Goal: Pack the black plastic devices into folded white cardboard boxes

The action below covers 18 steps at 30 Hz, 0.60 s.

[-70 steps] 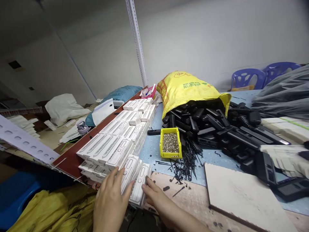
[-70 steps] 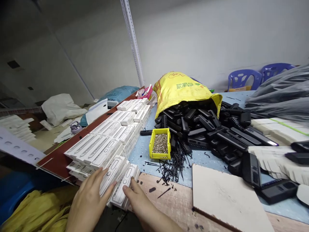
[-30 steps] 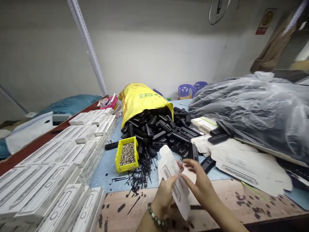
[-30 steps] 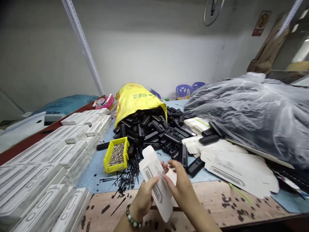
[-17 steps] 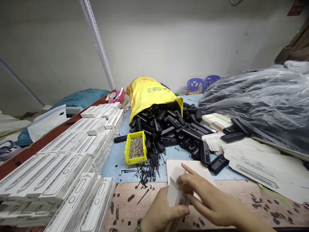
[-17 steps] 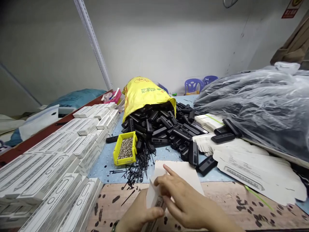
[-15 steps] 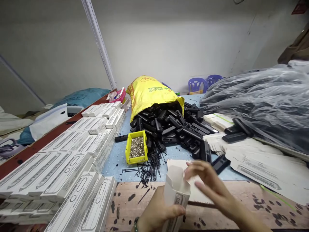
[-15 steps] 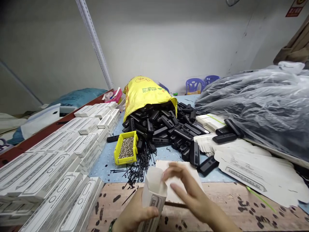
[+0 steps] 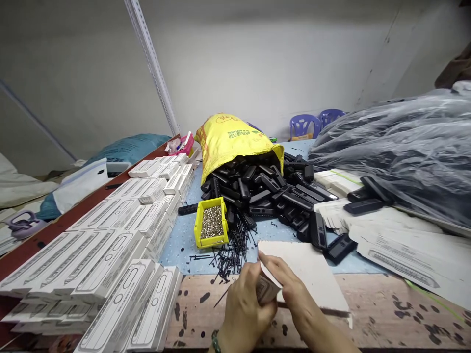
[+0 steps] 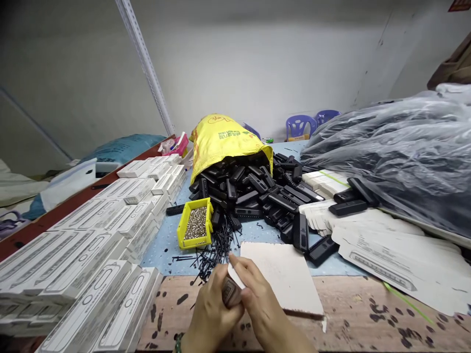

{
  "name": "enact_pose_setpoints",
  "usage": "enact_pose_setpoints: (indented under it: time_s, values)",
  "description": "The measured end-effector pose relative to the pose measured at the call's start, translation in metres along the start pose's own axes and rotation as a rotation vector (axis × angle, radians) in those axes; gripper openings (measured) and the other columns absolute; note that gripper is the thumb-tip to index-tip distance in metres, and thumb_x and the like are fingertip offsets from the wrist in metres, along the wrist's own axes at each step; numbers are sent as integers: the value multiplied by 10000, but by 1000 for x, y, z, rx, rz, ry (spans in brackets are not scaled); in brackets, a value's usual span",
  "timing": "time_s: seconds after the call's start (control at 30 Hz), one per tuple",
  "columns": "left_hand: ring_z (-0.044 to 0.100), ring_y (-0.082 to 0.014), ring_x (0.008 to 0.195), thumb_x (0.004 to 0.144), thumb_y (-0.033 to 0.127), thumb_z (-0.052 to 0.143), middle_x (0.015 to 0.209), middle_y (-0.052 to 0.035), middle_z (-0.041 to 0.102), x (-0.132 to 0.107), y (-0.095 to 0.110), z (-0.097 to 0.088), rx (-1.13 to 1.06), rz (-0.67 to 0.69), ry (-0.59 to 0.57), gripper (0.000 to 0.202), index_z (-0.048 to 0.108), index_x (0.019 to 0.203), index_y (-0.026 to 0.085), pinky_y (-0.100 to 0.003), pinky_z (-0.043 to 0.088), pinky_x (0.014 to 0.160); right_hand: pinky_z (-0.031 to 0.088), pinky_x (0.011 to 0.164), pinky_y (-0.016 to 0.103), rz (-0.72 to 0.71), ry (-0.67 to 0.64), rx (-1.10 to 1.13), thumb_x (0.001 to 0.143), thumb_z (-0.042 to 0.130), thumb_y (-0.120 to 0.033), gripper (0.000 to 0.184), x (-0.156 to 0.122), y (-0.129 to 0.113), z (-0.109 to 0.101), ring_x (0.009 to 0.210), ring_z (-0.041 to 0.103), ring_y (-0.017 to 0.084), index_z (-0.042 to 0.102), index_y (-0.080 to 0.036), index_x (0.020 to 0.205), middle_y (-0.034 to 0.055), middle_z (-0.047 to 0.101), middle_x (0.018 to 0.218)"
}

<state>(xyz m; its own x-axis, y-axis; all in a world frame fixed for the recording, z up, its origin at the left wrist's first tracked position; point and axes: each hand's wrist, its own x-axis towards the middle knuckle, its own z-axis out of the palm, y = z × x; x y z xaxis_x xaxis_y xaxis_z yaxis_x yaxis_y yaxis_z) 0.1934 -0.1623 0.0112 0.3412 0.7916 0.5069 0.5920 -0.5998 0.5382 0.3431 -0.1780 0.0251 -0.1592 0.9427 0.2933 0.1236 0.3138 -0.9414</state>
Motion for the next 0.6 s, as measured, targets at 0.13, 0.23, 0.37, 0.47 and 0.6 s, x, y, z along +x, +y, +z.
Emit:
enact_pose_setpoints:
  time_s: [0.13, 0.23, 0.37, 0.47, 0.6]
  values:
    - [647, -185, 857, 730, 75, 540, 1021, -56, 611, -1, -5, -3, 27, 18, 41, 535, 393, 1216, 243, -311, 554, 710, 422, 1080, 327, 51, 31, -4, 975, 465, -387, 341, -3, -6, -2, 1273, 511, 193, 586, -267, 1271, 66, 564, 1345]
    - [643, -230, 1044, 789, 146, 570, 1234, -136, 590, -4, -4, -5, -48, -57, 38, 686, 260, 1396, 222, -363, 543, 846, 490, 1012, 332, 64, 62, 75, 947, 529, -364, 241, -2, -4, 1, 1211, 571, 224, 664, -213, 1078, 95, 618, 1274]
    - [498, -285, 1297, 834, 285, 600, 1422, -188, 465, -1, 6, -6, -274, -372, -100, 778, 201, 1494, 185, -423, 435, 1049, 410, 1101, 405, -8, 59, -18, 924, 560, -347, 286, -5, 6, 13, 1303, 486, 249, 676, -218, 1150, 98, 536, 1379]
    - [413, -293, 1365, 806, 282, 632, 1500, -152, 373, 6, 11, -9, -421, -484, -193, 804, 244, 1506, 203, -432, 352, 1128, 435, 1076, 446, 66, 23, -32, 918, 550, -387, 323, -4, 19, 1, 1256, 531, 265, 694, -190, 1131, 117, 585, 1320]
    - [541, -254, 1220, 898, 422, 505, 1433, -128, 456, 10, -13, -33, -575, -636, -305, 586, 385, 1449, 263, -372, 489, 977, 512, 939, 524, 272, 75, -218, 864, 568, -503, 425, 14, 40, -84, 1115, 602, 314, 685, -215, 1154, 107, 642, 1229]
